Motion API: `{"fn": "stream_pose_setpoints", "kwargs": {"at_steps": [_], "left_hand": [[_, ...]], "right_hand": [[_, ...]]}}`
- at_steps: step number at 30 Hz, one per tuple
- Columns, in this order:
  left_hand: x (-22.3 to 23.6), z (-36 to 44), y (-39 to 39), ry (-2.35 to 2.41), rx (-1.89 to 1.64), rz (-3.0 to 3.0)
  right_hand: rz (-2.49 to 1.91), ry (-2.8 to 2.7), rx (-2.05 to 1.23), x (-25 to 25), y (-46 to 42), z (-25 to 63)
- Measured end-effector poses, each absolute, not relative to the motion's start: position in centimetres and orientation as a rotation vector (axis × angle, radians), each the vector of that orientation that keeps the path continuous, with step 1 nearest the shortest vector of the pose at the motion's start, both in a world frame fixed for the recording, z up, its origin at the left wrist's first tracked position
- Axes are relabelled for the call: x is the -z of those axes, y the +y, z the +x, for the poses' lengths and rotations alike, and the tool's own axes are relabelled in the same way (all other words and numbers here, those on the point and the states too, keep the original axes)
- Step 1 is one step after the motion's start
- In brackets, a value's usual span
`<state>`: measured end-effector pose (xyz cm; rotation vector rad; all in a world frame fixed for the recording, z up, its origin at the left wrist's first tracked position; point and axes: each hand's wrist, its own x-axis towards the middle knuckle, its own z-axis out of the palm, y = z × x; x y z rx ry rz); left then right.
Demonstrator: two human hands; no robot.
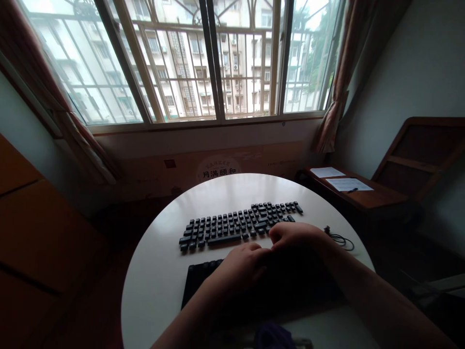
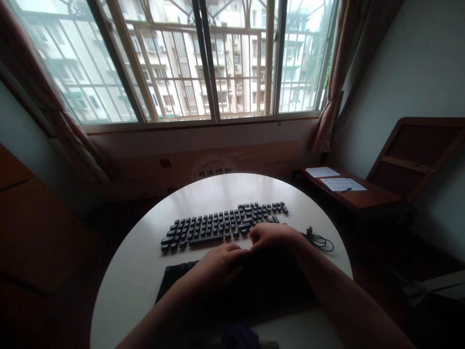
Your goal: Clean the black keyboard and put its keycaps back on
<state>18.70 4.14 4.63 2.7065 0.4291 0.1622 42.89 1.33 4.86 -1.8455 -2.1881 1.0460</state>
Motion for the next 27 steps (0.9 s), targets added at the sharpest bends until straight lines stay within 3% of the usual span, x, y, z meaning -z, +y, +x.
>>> {"fn": "stream_pose_setpoints", "kwargs": {"at_steps": [8, 17, 22, 27], "left_hand": [[-4.6, 18.4, 4.3, 0.437, -0.142, 2.714], [-4.0, 18.4, 4.1, 0.464, -0.137, 2.785], [-3.2, 18.2, 4.0, 0.518, -0.132, 2.766], [-3.3, 18.0, 3.9, 0.541, -0.183, 2.754]], "right_hand": [[-1.547, -2.134, -0.74, -4.9, 1.0, 42.5], [-1.546, -1.897, -0.284, -2.9, 2.1, 41.8], [-1.489, -1.801, 0.094, -5.4, 1.3, 40.4], [-1.519, -1.968, 0.076, -7.7, 5.2, 40.9]]}}
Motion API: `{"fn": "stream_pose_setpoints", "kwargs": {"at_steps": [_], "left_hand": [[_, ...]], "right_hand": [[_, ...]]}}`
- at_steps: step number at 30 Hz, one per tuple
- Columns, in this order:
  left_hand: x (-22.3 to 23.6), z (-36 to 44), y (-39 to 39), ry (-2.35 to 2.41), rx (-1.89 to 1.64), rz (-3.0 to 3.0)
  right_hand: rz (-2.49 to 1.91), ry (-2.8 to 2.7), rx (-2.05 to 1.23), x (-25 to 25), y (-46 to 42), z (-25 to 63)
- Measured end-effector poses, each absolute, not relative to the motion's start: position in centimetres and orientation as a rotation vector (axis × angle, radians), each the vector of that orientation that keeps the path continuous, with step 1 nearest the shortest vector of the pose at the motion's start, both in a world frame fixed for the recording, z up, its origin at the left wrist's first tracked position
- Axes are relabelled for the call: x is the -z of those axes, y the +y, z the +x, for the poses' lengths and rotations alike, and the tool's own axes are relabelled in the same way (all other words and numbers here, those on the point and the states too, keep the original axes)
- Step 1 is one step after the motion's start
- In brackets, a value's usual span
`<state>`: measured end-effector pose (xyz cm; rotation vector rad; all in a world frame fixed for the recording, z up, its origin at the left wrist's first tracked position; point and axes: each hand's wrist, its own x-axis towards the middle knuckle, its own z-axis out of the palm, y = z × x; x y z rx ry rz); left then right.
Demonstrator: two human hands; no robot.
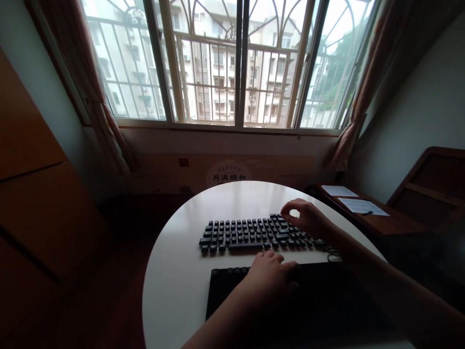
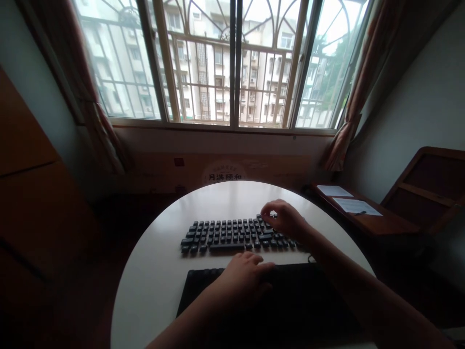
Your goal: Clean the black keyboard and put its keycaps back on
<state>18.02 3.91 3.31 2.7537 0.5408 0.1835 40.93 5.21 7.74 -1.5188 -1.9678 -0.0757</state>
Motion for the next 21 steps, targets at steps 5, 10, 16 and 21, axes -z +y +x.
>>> {"fn": "stream_pose_setpoints", "kwargs": {"at_steps": [5, 10, 16, 21], "left_hand": [[-3.4, 17.9, 3.9, 0.553, -0.111, 2.741], [-3.1, 17.8, 3.9, 0.557, -0.123, 2.73], [-4.1, 17.4, 3.5, 0.531, -0.066, 2.706], [-4.3, 17.3, 3.5, 0.544, -0.027, 2.695]], "right_hand": [[-1.704, -2.009, -0.112, -6.6, 12.1, 44.1], [-1.798, -2.057, -0.275, -4.8, 15.9, 45.5], [-1.888, -2.122, -0.47, -3.5, 17.8, 45.9], [-1.922, -2.147, -0.523, -3.1, 18.4, 46.1]]}}
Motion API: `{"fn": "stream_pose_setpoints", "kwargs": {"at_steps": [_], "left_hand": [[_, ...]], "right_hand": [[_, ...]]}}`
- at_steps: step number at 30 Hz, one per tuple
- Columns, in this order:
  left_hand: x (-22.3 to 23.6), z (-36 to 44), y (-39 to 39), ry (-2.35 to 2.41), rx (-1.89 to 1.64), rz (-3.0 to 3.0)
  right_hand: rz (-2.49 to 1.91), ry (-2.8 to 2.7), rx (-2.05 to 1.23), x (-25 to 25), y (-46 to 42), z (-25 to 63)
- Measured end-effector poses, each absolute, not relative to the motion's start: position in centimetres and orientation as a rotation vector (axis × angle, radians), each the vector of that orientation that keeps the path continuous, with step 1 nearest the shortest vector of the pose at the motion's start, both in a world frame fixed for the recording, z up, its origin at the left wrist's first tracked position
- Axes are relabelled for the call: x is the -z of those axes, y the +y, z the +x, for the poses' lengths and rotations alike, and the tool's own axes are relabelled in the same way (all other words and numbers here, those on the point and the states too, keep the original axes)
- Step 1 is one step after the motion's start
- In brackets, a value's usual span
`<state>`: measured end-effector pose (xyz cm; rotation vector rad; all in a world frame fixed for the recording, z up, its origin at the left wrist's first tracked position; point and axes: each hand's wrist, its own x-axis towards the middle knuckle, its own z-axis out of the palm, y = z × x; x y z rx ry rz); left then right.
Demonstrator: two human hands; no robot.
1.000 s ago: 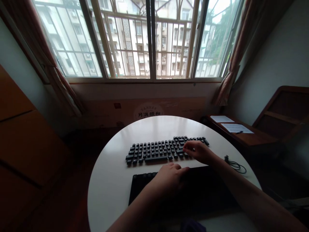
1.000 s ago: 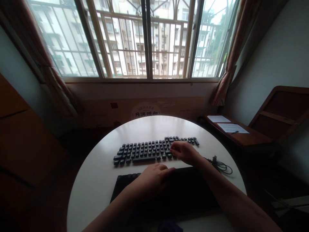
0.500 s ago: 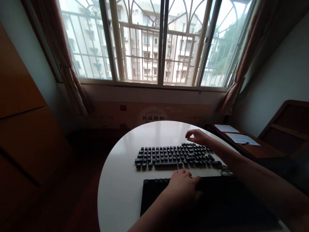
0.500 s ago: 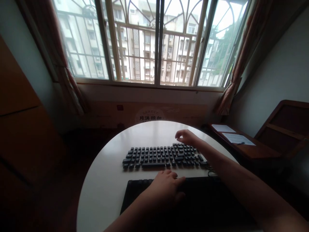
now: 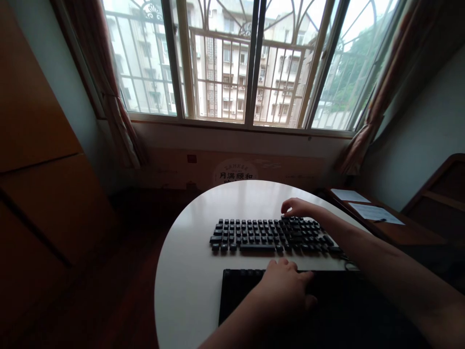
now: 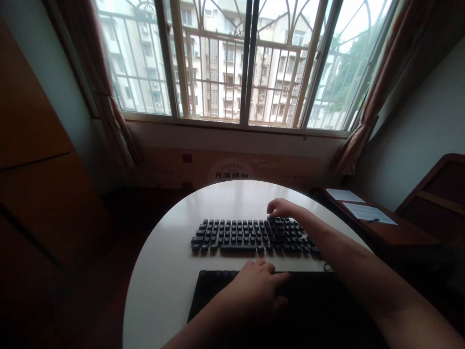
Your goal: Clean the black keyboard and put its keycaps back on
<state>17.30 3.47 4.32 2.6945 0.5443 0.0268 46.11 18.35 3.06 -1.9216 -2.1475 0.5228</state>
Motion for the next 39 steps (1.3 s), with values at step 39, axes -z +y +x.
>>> {"fn": "stream_pose_setpoints", "kwargs": {"at_steps": [39], "left_hand": [[-4.1, 16.9, 4.1, 0.462, -0.091, 2.751]], "right_hand": [[-2.115, -2.252, 0.064, -1.3, 19.7, 40.8]]}}
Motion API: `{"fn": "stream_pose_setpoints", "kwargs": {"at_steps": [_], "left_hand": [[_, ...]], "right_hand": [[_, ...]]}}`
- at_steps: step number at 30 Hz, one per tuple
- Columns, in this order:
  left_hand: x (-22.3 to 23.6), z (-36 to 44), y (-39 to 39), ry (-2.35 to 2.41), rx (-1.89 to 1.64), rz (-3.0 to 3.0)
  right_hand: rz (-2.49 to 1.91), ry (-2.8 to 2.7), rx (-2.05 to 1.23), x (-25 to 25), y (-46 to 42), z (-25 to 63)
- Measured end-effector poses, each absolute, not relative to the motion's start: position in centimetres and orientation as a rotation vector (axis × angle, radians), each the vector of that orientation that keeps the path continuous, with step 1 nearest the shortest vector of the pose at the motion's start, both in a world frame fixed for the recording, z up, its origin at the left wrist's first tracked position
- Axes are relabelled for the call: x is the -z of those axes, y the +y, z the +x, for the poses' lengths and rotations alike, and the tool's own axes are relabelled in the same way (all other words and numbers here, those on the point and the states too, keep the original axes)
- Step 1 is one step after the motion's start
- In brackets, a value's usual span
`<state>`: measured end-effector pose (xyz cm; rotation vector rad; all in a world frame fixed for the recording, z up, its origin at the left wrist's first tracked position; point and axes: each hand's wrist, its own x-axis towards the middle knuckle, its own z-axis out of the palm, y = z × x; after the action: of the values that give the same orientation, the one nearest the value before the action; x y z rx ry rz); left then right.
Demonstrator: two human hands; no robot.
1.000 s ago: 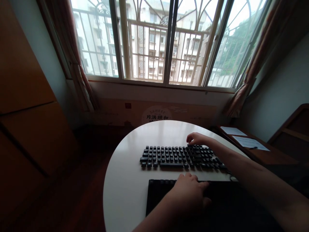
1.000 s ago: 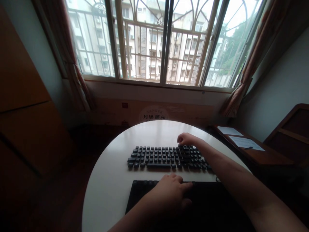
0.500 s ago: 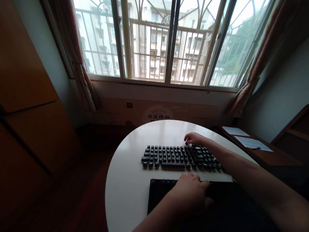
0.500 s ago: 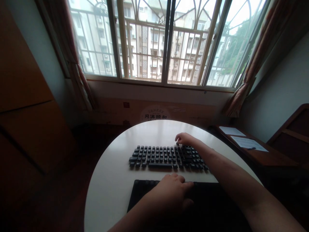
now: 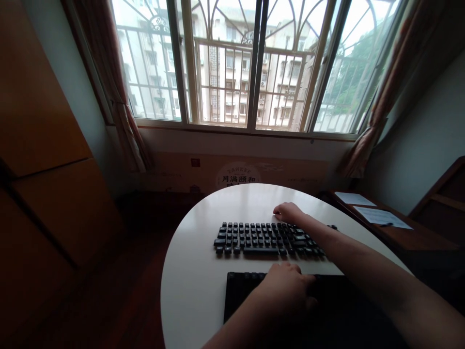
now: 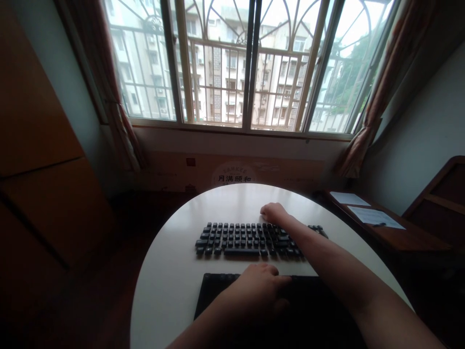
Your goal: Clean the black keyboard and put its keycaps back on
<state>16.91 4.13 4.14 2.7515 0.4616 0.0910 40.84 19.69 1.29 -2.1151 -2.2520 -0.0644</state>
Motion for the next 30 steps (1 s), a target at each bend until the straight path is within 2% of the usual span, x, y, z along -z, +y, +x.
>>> {"fn": "stream_pose_setpoints", "kwargs": {"at_steps": [6, 11, 17, 23, 30], "left_hand": [[-4.2, 16.7, 4.6, 0.445, -0.116, 2.745], [-4.9, 16.5, 4.7, 0.462, -0.093, 2.706], [-4.6, 16.8, 4.8, 0.506, -0.077, 2.713], [-4.2, 17.2, 5.0, 0.618, -0.049, 2.748], [-4.4, 17.3, 5.3, 0.635, -0.036, 2.769]], "right_hand": [[-2.01, -2.213, 0.136, -3.2, 18.6, 39.2], [-1.868, -2.151, 0.124, -6.5, 13.3, 39.2], [-1.571, -2.225, -0.211, -9.1, 3.7, 41.4], [-1.676, -2.187, -0.441, -6.1, -3.3, 42.5], [-1.724, -2.02, -0.484, -2.5, -5.3, 42.2]]}}
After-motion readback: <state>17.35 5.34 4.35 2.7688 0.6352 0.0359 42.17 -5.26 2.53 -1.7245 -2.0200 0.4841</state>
